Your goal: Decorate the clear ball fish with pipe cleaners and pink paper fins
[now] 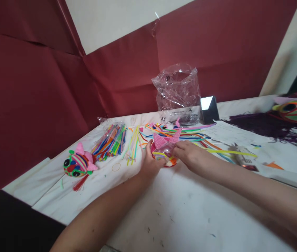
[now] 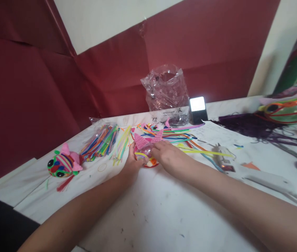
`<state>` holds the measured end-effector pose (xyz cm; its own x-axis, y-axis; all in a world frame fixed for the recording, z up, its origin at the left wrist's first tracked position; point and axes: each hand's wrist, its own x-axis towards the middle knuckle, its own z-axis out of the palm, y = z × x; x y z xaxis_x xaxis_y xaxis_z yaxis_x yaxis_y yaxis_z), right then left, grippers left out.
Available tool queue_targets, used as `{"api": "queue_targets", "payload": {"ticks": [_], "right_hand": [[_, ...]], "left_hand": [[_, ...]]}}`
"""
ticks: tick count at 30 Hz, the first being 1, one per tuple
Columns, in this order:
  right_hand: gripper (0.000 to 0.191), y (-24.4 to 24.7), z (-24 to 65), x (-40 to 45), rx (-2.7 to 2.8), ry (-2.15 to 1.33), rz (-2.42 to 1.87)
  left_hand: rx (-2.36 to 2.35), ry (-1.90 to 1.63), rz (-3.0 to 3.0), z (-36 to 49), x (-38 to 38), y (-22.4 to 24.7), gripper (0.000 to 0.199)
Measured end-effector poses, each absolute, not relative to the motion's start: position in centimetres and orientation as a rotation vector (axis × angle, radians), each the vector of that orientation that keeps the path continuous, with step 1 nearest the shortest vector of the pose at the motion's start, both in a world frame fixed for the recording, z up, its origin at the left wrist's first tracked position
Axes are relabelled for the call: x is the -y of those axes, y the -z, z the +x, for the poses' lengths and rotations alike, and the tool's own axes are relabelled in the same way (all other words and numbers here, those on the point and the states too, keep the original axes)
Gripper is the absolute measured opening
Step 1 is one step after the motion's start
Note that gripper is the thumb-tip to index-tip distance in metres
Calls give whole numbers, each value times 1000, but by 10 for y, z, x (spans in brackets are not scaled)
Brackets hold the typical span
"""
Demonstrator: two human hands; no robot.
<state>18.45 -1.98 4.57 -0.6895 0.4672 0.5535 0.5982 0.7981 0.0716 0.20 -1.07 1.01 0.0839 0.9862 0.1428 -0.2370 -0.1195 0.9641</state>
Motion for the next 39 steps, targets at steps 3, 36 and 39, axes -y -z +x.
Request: {"api": "queue_targets", "payload": {"ticks": [3, 36, 39], "right_hand": [[27, -47, 186, 20, 2481, 315, -755], [20, -37, 183, 12, 2357, 258, -787], [20, -41, 185, 13, 2370, 278, -821]], "left_hand": [[-919, -1315, 1170, 3, 11, -11, 106], [-782, -1359, 1183, 1, 10, -7, 98], [-775, -1367, 1159, 1, 9, -8, 97]]}}
